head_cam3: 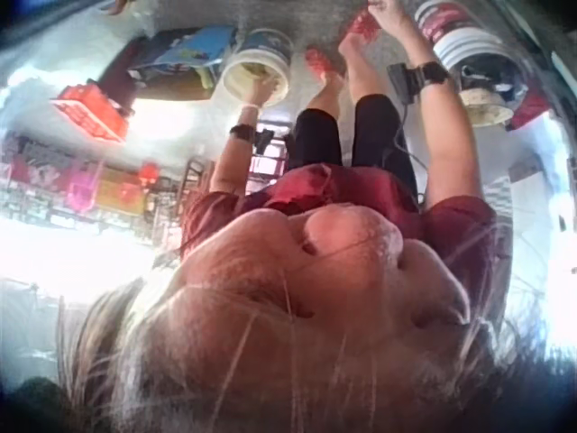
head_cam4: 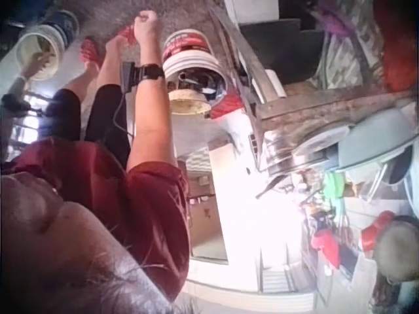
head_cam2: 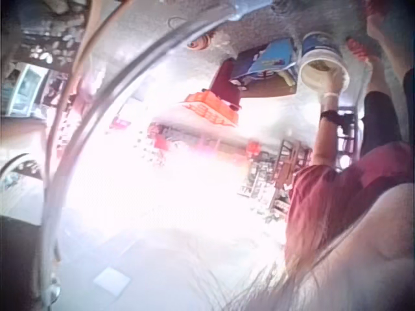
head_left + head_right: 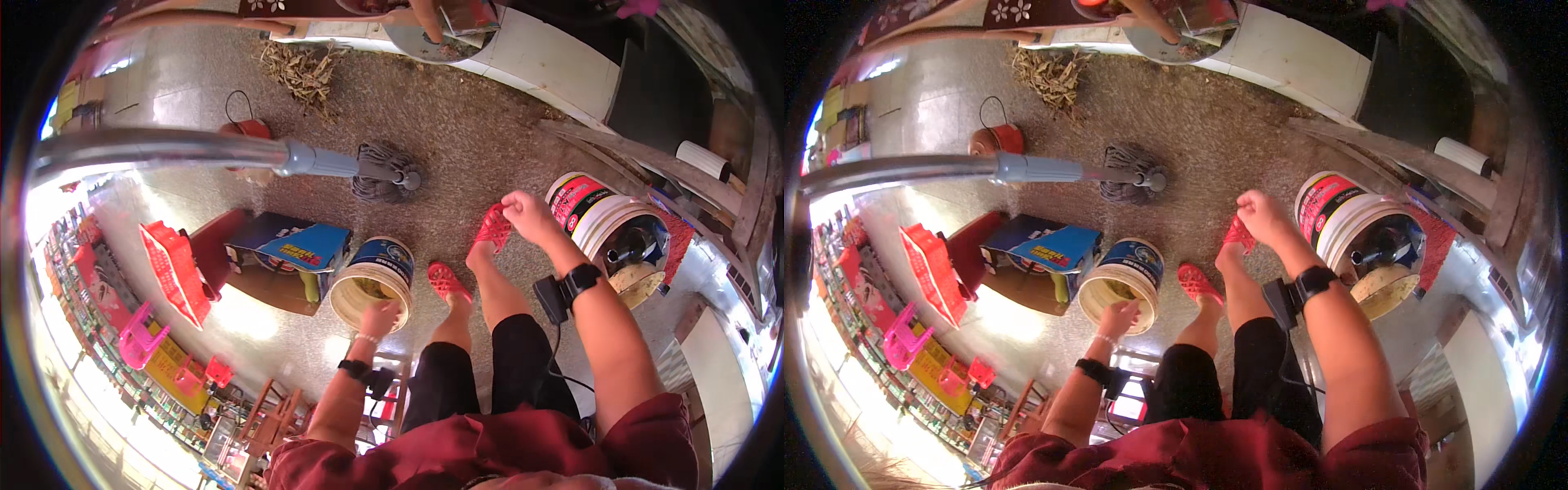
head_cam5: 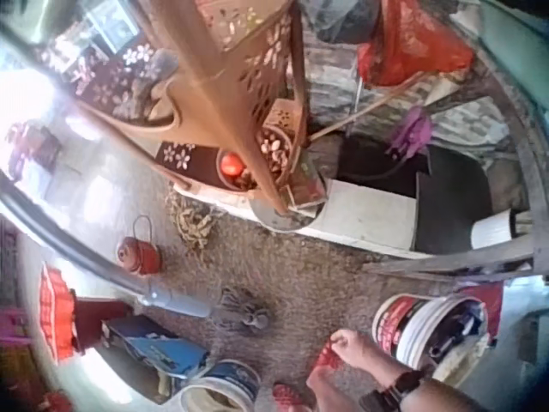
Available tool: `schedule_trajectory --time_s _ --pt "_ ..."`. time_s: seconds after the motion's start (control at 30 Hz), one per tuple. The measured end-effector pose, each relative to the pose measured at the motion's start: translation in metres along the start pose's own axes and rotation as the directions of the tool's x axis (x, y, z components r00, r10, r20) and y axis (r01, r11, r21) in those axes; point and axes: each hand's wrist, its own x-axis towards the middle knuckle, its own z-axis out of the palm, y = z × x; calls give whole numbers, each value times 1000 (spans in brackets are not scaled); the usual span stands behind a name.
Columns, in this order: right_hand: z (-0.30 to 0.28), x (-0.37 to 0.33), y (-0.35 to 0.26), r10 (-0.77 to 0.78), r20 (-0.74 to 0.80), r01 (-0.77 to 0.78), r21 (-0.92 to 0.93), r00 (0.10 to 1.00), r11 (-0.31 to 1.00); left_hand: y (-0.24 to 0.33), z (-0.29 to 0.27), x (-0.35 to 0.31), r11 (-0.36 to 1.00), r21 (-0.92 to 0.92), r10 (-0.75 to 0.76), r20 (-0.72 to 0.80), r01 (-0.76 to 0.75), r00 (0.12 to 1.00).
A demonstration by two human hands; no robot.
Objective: Handling and organizing various food items like tomatoes, mushrooms, and other ingredients into containers.
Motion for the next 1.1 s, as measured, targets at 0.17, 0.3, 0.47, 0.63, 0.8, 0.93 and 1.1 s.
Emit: schedule_trajectory --time_s 0.17,0.3,0.47,0.63,0.8,0.93,1.1 --pt "6 77 -26 -51 -37 60 312 998 948 182 25 -8 858 -348 432 92 -377 897" --pt "-22 133 -86 95 35 -99 521 995 848 310 39 5 662 -626 544 24 -412 839" --pt "-63 235 -77 -396 -275 405 -26 876 914 404 43 38 643 -708 387 -26 -290 922" --pt "-104 295 -89 -303 -424 187 -292 854 938 441 58 73 610 -758 235 -108 -233 966" --pt "-110 320 -144 -173 -475 128 -126 863 984 442 54 164 574 -755 365 -110 -317 925" --pt "-108 355 -136 -239 -480 162 -195 844 967 470 78 162 446 -828 325 -203 -339 924" --pt "-104 359 -183 -582 -456 424 -406 674 809 492 59 210 236 -970 521 77 -57 850"
